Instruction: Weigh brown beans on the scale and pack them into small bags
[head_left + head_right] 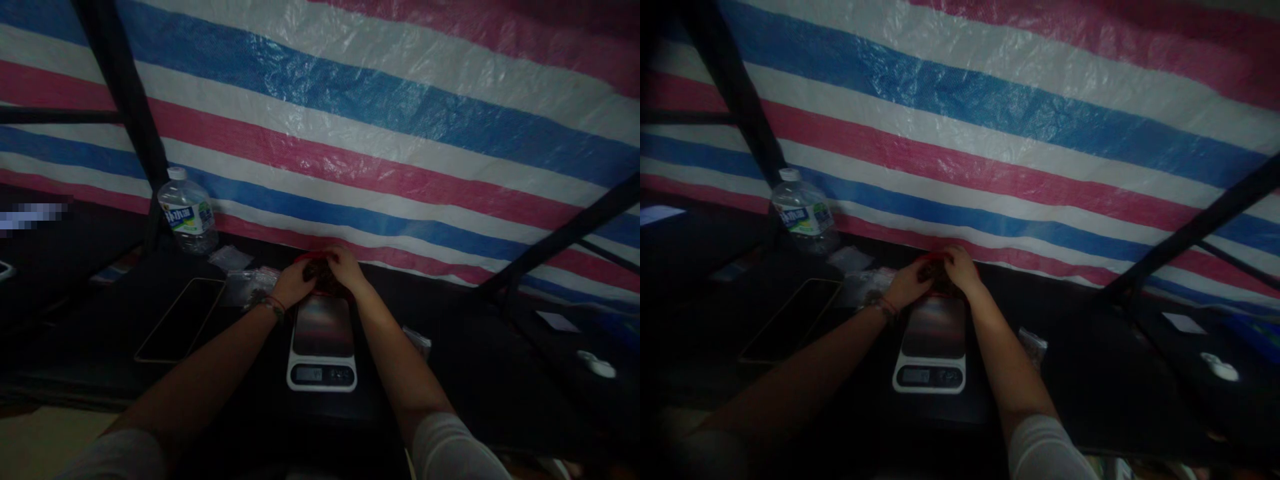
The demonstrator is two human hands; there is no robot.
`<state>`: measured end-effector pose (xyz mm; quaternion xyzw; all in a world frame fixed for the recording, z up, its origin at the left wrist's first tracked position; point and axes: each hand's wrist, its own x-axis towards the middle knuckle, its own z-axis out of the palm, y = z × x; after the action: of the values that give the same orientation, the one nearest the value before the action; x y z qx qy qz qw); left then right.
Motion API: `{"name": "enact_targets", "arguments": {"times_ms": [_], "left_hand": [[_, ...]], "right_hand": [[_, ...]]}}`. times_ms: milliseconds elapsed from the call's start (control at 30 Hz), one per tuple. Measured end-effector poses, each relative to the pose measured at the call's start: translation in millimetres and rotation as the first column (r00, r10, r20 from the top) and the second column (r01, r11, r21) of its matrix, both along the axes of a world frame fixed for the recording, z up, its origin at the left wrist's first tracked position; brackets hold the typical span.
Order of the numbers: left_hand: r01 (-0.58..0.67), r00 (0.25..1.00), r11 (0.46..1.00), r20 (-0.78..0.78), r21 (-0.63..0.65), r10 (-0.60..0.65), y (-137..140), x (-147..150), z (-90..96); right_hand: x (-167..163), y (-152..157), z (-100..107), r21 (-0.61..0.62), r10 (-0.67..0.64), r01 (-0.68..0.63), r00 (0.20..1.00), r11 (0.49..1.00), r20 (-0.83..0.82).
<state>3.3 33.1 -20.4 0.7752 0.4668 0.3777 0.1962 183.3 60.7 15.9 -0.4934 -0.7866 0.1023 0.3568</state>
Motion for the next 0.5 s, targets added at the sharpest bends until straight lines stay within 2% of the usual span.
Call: {"name": "enact_targets", "arguments": {"times_ms": [100,200,267,367,433,500], "left_hand": [[0.236,0.972,0.971,-0.008,-0.038,-0.237,-5.2,-5.2,9.2],[0.509,0.853,0.844,-0.03,-0.17,-0.521,-14.7,-6.7,19.1],[0.59,0.782,0.765,-0.055,-0.259,-0.621,-22.9,-5.0,26.0],[0.653,0.708,0.69,-0.073,-0.312,-0.702,-34.1,-7.0,39.0],[0.663,0.707,0.688,-0.056,-0.297,-0.705,-38.2,-17.5,49.9],[0.587,0.778,0.761,-0.07,-0.276,-0.625,-38.7,-35.9,60.2]], "right_hand": [[7.8,2.1,-0.9,0.035,-0.097,0.096,0.995,0.995,0.032],[11.8,0.6,0.0,0.048,-0.137,0.133,0.986,0.99,0.094],[12.4,-2.3,3.0,0.044,-0.135,0.13,0.983,0.991,0.121],[13.2,-9.6,11.9,0.041,-0.14,0.135,0.979,0.99,0.147],[14.9,-16.2,20.3,0.054,-0.157,0.15,0.975,0.987,0.155],[17.3,-23.5,29.3,0.068,-0.158,0.149,0.975,0.986,0.157]]}}
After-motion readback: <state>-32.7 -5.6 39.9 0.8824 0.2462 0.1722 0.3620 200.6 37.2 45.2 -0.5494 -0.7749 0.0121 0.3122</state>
